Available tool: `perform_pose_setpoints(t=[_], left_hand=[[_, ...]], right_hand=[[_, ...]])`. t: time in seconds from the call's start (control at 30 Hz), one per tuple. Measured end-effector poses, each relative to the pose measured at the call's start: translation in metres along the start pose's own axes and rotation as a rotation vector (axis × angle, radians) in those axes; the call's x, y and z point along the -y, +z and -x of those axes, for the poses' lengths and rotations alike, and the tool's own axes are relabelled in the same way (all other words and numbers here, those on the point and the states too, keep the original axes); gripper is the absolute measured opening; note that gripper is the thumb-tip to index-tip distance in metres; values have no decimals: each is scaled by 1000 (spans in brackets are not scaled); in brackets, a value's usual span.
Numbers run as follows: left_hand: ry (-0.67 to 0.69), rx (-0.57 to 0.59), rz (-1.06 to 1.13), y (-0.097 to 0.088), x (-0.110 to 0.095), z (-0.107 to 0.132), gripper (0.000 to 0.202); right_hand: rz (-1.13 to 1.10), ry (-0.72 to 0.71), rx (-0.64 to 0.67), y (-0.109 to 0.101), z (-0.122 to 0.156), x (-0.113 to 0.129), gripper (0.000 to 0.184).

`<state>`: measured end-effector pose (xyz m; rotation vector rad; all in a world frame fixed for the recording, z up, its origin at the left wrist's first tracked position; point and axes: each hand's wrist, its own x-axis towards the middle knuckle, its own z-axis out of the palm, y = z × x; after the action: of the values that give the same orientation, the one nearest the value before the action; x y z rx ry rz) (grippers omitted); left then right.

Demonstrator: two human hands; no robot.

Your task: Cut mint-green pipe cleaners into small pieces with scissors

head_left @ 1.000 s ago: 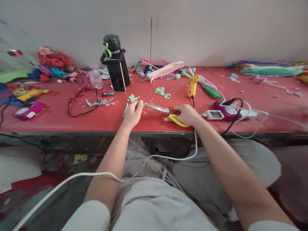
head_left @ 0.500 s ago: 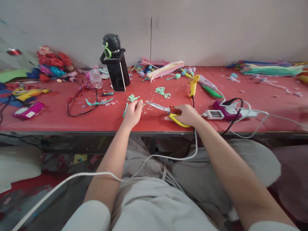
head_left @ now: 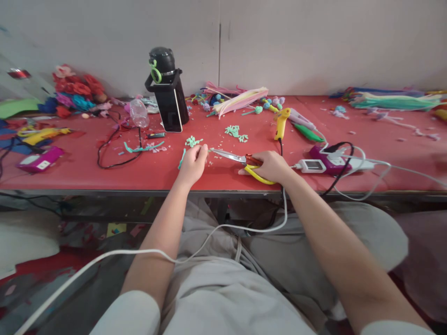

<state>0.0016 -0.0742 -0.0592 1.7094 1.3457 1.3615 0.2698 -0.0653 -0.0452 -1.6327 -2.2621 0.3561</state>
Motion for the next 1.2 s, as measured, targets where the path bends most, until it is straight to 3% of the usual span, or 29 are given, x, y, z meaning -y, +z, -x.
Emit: perform_pose_setpoints(t=[1.2], left_hand=[[-26, 3, -8, 0, -5, 0, 45]], right_hand=[[14, 9, 23, 0, -2, 0, 74]])
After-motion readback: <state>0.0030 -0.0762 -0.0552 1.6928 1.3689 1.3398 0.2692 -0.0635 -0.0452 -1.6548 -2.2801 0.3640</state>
